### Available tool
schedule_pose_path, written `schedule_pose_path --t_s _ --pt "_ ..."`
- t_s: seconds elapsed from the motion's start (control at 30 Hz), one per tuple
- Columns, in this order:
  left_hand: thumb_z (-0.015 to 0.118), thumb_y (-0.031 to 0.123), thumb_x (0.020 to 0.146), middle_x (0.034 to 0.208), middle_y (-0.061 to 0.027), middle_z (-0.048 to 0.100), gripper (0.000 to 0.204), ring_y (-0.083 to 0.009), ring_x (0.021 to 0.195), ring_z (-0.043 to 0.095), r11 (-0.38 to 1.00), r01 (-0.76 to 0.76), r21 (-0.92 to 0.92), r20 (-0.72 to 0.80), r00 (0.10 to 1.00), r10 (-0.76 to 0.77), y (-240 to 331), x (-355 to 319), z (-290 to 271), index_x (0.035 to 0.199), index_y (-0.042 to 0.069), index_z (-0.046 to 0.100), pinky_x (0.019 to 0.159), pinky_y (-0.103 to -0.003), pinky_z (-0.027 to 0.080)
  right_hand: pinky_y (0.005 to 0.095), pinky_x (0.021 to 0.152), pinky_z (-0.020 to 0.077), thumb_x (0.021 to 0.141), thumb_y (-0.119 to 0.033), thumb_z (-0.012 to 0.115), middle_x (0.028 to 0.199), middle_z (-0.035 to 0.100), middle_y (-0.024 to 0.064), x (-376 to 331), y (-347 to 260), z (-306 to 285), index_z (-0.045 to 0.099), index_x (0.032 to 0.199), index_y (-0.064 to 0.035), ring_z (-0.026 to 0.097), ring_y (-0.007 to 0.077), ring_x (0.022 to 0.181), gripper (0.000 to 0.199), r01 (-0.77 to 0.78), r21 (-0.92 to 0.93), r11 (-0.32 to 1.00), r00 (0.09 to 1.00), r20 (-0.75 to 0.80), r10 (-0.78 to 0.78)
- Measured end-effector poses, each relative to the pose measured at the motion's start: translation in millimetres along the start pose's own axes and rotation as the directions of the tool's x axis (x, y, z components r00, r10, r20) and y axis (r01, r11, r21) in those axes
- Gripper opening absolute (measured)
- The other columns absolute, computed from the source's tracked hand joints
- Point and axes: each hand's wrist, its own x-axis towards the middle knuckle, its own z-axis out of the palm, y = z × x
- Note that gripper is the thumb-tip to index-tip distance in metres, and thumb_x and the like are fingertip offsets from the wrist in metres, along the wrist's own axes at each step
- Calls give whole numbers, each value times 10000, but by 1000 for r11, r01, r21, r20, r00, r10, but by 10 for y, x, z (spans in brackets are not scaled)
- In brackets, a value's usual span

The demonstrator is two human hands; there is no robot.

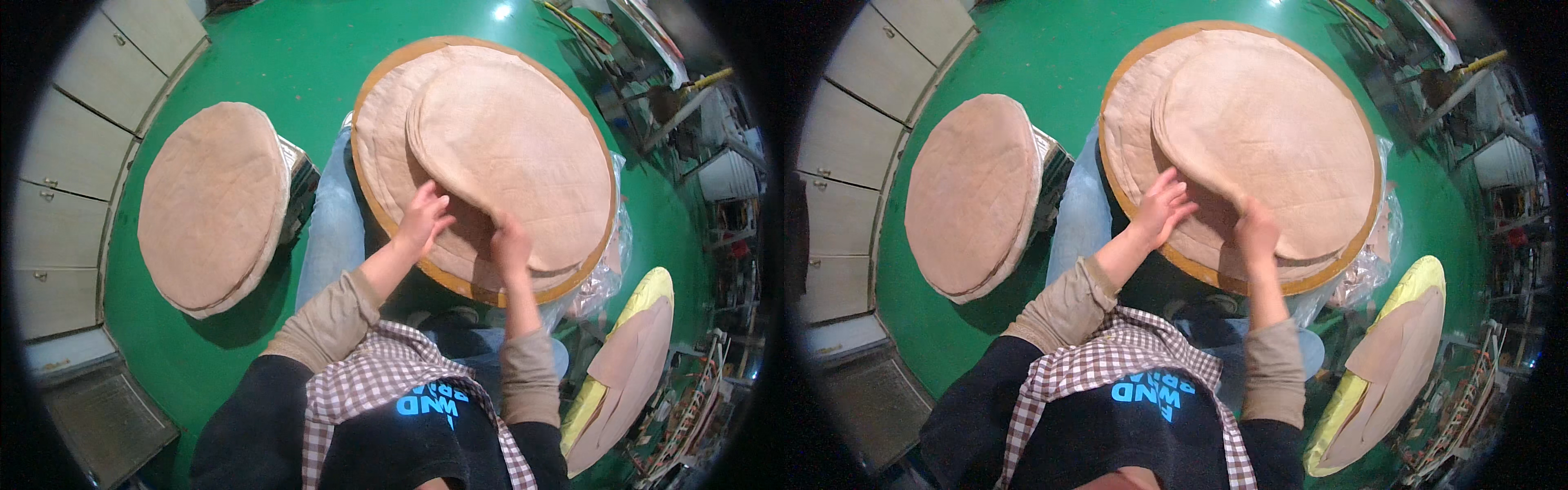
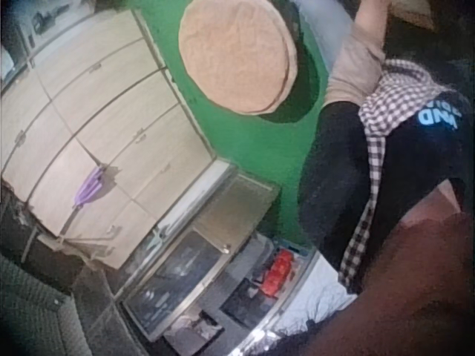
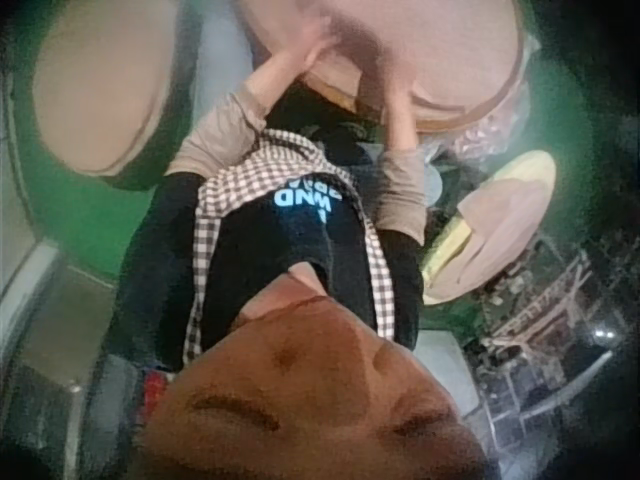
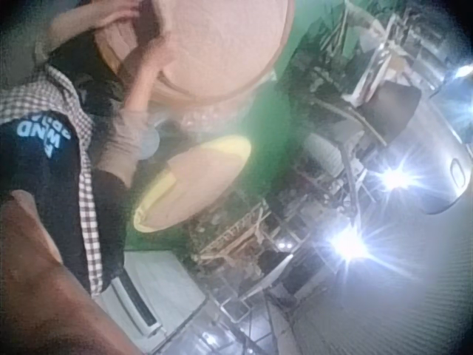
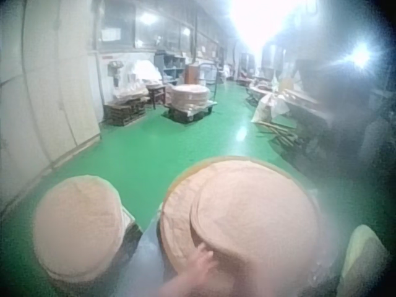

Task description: The person sits on the floor and repeatedly picks up large circular pads from a stack, places them onto a wooden board, and then moves them to another stack. The person wraps the final stack in plastic wrap.

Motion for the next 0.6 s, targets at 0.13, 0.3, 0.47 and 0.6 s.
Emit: schedule_pose_path --t_s 0.13,0.3,0.47,0.6 --pt "532 64 850 1293 -107 425 542 -174 1130 439 979 -171 116 -344 917 201 45 -94 -204 1354 46 332 902 -320 383 431 689 503 697 29 491 852 642 172 329 28 -639 629 933 -63 620 348 789 289 142 -2 990 964 -228 -138" --pt "492 48 855 1000 -40 556 283 -126 838 525 985 -30 -170 -241 970 -12 114 5 -444 1137 42 481 685 -280 447 414 861 498 578 104 500 1090 621 159 -260 200 -130 610 1048 -54 587 328 1049 508 397 -19 918 880 -278 -386" --pt "514 99 886 927 -7 567 212 -98 779 530 991 -39 -129 -205 979 11 23 114 -471 1097 75 509 666 -253 450 418 893 471 615 68 533 1086 631 129 -587 218 393 617 1030 -47 565 321 1082 439 381 8 924 904 -214 -371" --pt "479 211 907 1026 -49 528 241 -170 942 488 938 -85 -336 -207 978 15 -12 199 -411 1099 67 494 823 -323 403 446 833 478 678 -18 538 951 613 185 -422 -186 531 593 987 -18 577 356 938 314 385 -28 923 890 -254 -379"
